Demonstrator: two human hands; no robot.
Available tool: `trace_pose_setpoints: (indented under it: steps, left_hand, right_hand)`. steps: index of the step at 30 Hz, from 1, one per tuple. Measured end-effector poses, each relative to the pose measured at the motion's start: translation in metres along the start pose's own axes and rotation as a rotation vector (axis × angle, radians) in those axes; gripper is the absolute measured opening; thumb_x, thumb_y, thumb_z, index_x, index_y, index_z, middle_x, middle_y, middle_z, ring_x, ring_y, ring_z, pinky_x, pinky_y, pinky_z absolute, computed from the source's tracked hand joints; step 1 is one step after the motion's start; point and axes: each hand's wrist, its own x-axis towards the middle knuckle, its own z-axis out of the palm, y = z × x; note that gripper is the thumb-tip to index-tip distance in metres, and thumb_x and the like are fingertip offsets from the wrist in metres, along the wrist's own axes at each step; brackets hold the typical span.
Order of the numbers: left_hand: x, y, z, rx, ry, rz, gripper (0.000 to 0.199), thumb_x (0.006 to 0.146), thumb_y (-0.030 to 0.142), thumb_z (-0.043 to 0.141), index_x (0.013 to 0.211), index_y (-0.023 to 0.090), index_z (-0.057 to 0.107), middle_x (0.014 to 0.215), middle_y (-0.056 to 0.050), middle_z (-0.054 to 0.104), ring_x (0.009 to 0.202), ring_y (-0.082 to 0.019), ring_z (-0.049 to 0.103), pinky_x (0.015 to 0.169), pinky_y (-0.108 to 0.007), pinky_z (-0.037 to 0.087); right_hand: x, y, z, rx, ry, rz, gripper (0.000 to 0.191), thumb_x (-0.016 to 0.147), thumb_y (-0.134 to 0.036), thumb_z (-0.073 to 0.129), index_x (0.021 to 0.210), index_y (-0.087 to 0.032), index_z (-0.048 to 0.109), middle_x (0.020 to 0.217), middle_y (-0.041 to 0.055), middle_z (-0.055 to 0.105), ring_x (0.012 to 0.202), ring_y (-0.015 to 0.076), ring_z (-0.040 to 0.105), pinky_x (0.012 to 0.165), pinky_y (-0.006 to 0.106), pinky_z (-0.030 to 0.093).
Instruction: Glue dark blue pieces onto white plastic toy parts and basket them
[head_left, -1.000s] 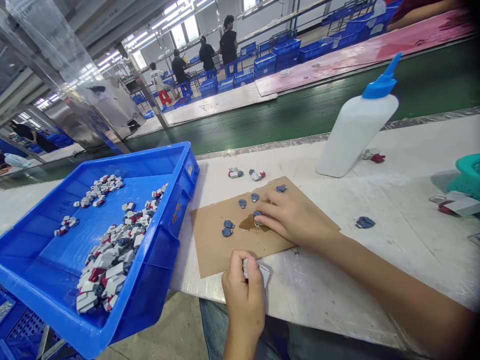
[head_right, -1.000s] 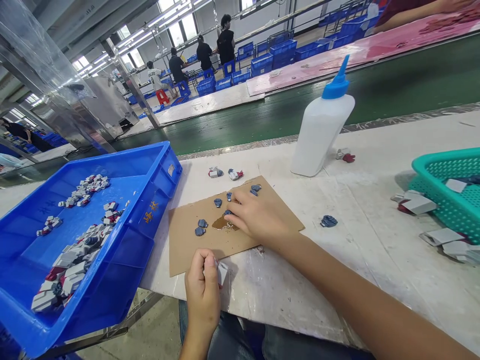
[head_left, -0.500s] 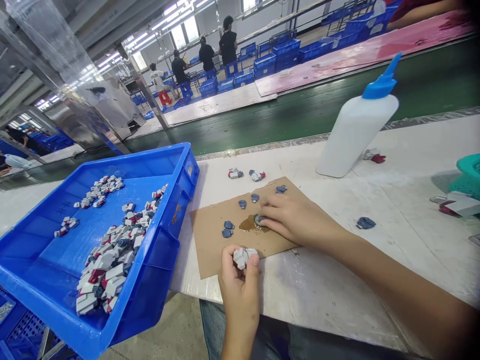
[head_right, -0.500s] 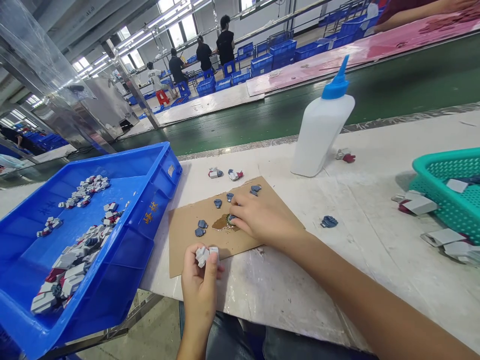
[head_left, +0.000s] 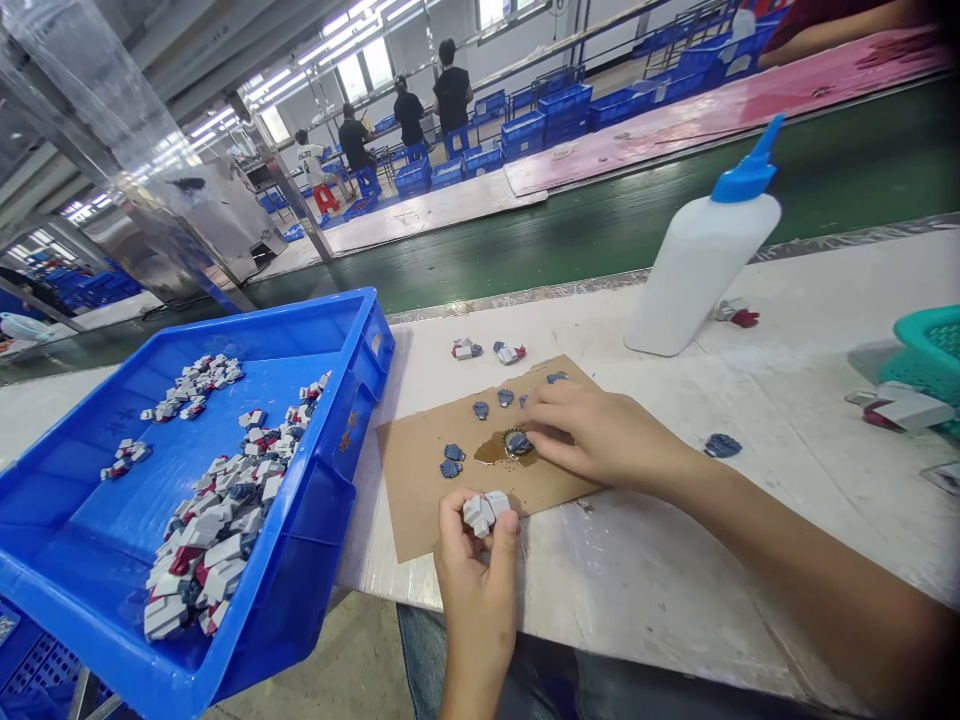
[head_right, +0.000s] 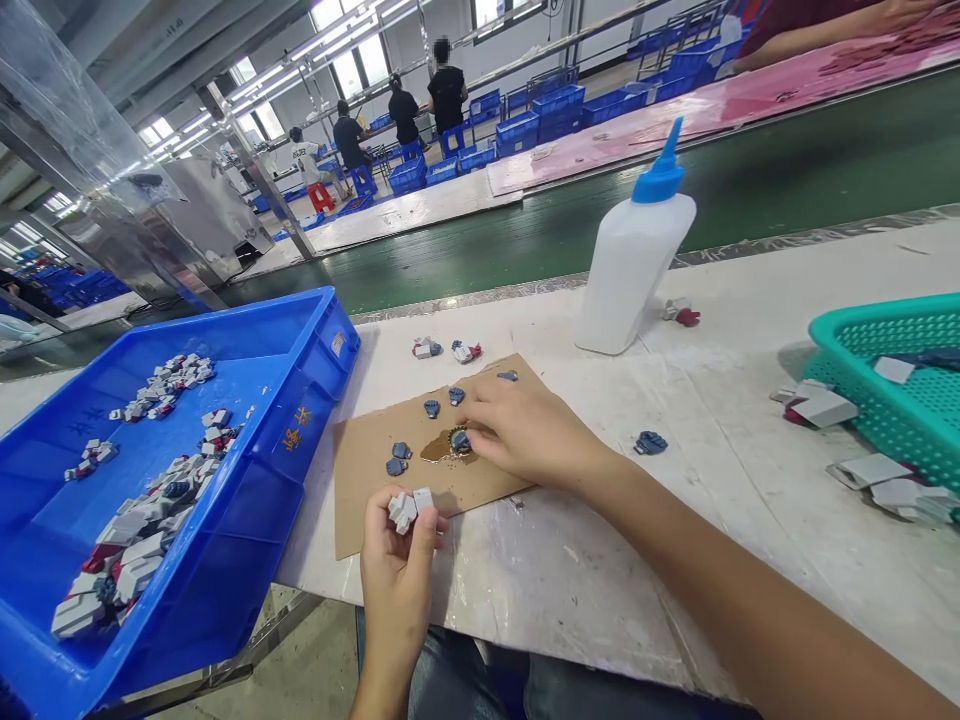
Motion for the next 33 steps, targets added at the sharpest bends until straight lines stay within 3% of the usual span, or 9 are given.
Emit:
trace_pose_setpoints:
  steps: [4, 12, 20, 28, 33]
  left_hand:
    - [0.001, -0.001, 0.000, 0.007, 0.002, -0.004, 0.028, 0.081, 0.042, 0.049, 0.094, 0.020, 0.039, 0.080, 0.000, 0.050, 0.073, -0.012, 0.053, 0.064, -0.024, 0.041]
    - [-0.001, -0.003, 0.003, 0.030, 0.039, 0.000, 0.030, 0.080, 0.045, 0.050, 0.093, 0.019, 0.041, 0.079, 0.000, 0.051, 0.069, -0.012, 0.053, 0.062, -0.024, 0.042]
    - [-0.001, -0.002, 0.003, 0.050, 0.036, -0.001, 0.029, 0.080, 0.043, 0.049, 0.092, 0.019, 0.041, 0.078, -0.001, 0.051, 0.069, -0.012, 0.053, 0.062, -0.023, 0.041]
    - [-0.002, -0.003, 0.002, 0.073, 0.028, -0.003, 0.028, 0.081, 0.044, 0.049, 0.092, 0.019, 0.041, 0.079, 0.000, 0.050, 0.071, -0.012, 0.052, 0.065, -0.024, 0.042]
    - [0.001, -0.007, 0.003, 0.053, 0.036, 0.002, 0.034, 0.079, 0.046, 0.051, 0.095, 0.018, 0.042, 0.080, -0.001, 0.052, 0.071, -0.012, 0.053, 0.063, -0.023, 0.043]
  right_hand:
    - [0.000, 0.000, -0.001, 0.008, -0.066, -0.047, 0.020, 0.078, -0.026, 0.047, 0.088, -0.021, 0.063, 0.083, 0.0055, 0.055, 0.081, 0.0195, 0.049, 0.058, 0.028, 0.036]
    - [0.002, 0.002, 0.005, -0.032, -0.073, -0.078, 0.017, 0.079, -0.022, 0.045, 0.083, -0.017, 0.062, 0.083, 0.0062, 0.055, 0.080, 0.0191, 0.048, 0.058, 0.027, 0.036]
    - [-0.001, 0.000, 0.001, -0.035, 0.056, -0.023, 0.013, 0.078, -0.024, 0.048, 0.074, -0.017, 0.058, 0.080, 0.0030, 0.055, 0.075, 0.0159, 0.050, 0.053, 0.023, 0.033]
    - [0.001, 0.013, -0.004, -0.011, 0.189, 0.180, 0.018, 0.078, -0.035, 0.050, 0.073, -0.020, 0.057, 0.085, 0.0007, 0.058, 0.072, 0.0145, 0.052, 0.050, 0.023, 0.031]
    - [-0.005, 0.008, -0.029, 0.120, 0.341, 0.243, 0.021, 0.081, -0.039, 0.048, 0.079, -0.022, 0.060, 0.084, -0.0006, 0.061, 0.072, 0.0140, 0.053, 0.055, 0.024, 0.035]
